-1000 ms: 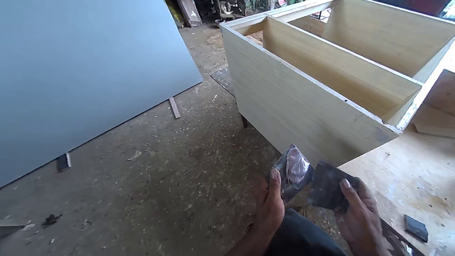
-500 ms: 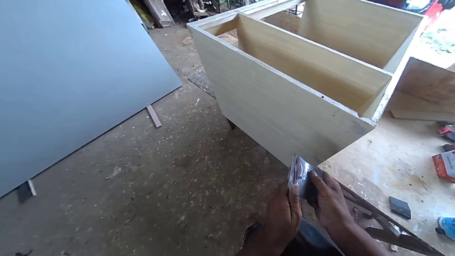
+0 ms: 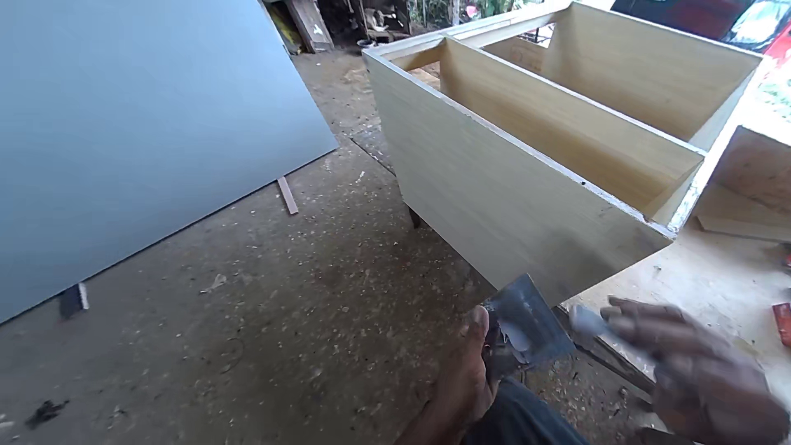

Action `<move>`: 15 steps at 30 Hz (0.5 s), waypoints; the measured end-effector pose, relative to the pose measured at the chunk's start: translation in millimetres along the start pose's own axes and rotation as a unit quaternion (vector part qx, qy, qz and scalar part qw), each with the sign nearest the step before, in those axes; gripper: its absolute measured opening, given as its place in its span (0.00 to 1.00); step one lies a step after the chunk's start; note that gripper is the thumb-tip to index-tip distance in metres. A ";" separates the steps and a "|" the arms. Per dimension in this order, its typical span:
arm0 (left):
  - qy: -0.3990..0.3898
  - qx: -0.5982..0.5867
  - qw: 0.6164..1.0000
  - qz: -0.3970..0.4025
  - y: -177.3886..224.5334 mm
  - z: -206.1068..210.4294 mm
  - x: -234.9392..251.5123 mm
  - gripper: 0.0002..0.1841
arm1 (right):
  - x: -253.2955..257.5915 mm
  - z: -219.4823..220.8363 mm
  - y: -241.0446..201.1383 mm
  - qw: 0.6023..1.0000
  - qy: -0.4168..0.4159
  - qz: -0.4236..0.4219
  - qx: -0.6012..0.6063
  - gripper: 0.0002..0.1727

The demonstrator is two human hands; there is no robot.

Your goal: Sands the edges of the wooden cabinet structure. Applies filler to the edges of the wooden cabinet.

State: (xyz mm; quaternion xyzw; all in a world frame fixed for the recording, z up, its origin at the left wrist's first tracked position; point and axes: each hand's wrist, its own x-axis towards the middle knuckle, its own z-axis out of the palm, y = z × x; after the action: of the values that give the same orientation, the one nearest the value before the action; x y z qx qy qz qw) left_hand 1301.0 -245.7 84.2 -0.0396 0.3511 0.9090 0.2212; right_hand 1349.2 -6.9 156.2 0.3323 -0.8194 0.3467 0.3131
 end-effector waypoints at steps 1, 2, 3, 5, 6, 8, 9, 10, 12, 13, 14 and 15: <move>-0.001 -0.049 0.999 -0.015 0.6 2.7 0.5 0.17 | -3.7 1.8 0.6 0.995 -0.036 -0.080 -0.056 0.05; -0.004 -0.087 0.996 -0.027 1.2 5.1 1.2 0.15 | -4.6 5.1 2.3 0.983 -0.063 -0.141 -0.100 0.03; -0.012 -0.112 0.993 -0.039 2.1 6.5 1.6 0.14 | -4.7 10.9 6.3 0.971 -0.073 -0.187 -0.128 0.02; -0.030 -0.135 0.989 -0.056 3.9 7.8 2.6 0.13 | -2.6 21.1 17.0 0.959 -0.078 -0.233 -0.142 0.02; -0.034 -0.141 0.988 -0.059 5.3 7.9 2.8 0.13 | -1.1 23.8 21.4 0.957 -0.086 -0.240 -0.138 0.03; -0.035 -0.144 0.988 -0.048 9.5 4.7 3.1 0.13 | 0.1 27.2 25.2 0.961 -0.102 -0.232 -0.110 0.06; -0.035 -0.145 0.988 -0.037 11.9 2.1 4.0 0.13 | 0.5 28.5 25.8 0.963 -0.106 -0.224 -0.102 0.07; -0.035 -0.146 0.988 -0.026 14.6 -0.4 4.7 0.13 | 0.2 31.0 26.4 0.966 -0.105 -0.215 -0.095 0.08; -0.051 -0.148 0.988 -0.001 17.9 -5.5 4.3 0.13 | -3.3 38.2 26.2 0.971 -0.098 -0.195 -0.097 0.11; -0.063 -0.147 0.987 0.014 19.1 -7.3 4.4 0.14 | -4.8 42.8 26.7 0.972 -0.093 -0.187 -0.104 0.11; -0.067 -0.142 0.987 0.031 20.4 -8.2 4.3 0.14 | -6.1 48.6 27.9 0.974 -0.083 -0.180 -0.109 0.12; -0.064 -0.133 0.988 0.045 22.0 -8.7 3.6 0.14 | -7.7 55.6 30.0 0.976 -0.071 -0.173 -0.114 0.12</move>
State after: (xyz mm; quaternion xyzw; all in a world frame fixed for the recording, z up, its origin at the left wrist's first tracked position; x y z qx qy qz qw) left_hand 1287.6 -264.5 90.5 0.0053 0.2139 0.9572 0.1949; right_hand 1315.2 -31.4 108.3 0.4552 -0.8038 0.1672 0.3447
